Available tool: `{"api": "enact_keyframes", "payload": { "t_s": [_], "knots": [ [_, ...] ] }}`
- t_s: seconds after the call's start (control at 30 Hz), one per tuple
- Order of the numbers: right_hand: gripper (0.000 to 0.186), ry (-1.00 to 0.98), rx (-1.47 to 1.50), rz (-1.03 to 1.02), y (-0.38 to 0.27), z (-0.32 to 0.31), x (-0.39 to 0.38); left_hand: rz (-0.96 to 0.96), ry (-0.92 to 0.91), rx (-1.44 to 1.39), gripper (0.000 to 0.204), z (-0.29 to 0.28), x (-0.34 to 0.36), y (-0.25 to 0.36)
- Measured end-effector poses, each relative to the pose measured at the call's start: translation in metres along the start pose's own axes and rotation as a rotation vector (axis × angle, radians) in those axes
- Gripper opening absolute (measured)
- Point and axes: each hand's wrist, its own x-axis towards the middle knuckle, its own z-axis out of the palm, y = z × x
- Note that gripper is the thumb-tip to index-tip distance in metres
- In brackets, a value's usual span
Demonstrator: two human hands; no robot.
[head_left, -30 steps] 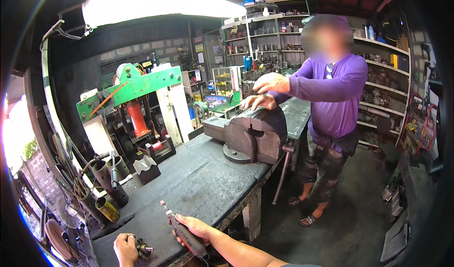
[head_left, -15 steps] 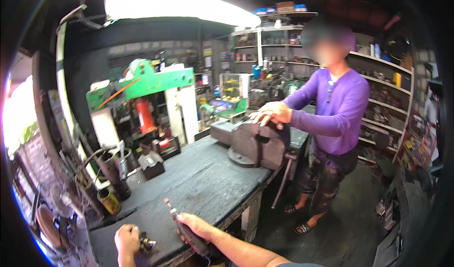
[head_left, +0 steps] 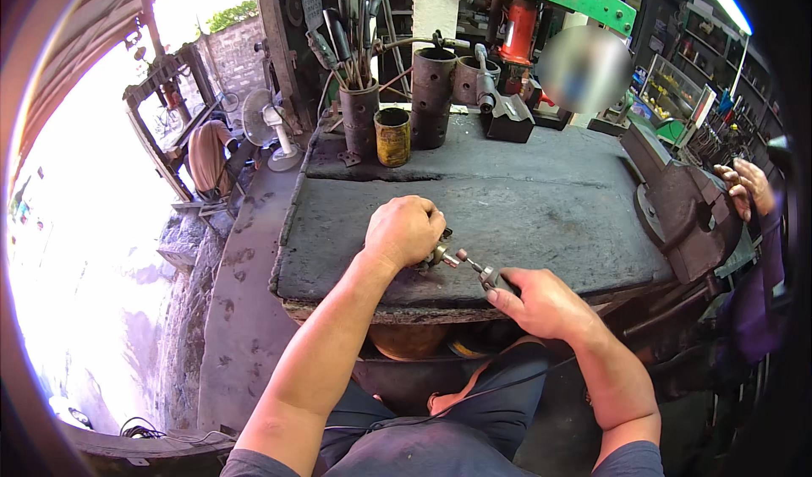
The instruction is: The person uses a handheld rotary tool to grind a small metal part on a workbench. They repeatedly reposition the part and grind different surfaces while another person stands nearby.
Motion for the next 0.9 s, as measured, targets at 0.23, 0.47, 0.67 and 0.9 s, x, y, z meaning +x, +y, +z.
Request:
{"api": "enact_keyframes", "payload": {
  "t_s": [0.23,0.47,0.67,0.9],
  "knots": [
    [0.055,-0.084,-0.153,0.045,-0.008,-0.018,0.017,0.023,0.020,-0.047,0.037,-0.001,-0.005,-0.004],
    [0.055,-0.097,-0.155,0.043,-0.013,-0.014,0.016,0.084,0.084,-0.122,0.036,-0.001,-0.014,-0.011],
    [0.053,-0.087,-0.180,0.072,-0.019,-0.010,0.013,0.008,-0.019,-0.039,0.037,-0.004,-0.002,0.001],
    [0.051,-0.061,-0.204,0.070,-0.022,-0.009,0.015,-0.065,-0.101,0.039,0.037,-0.004,0.015,0.011]
  ]
}}
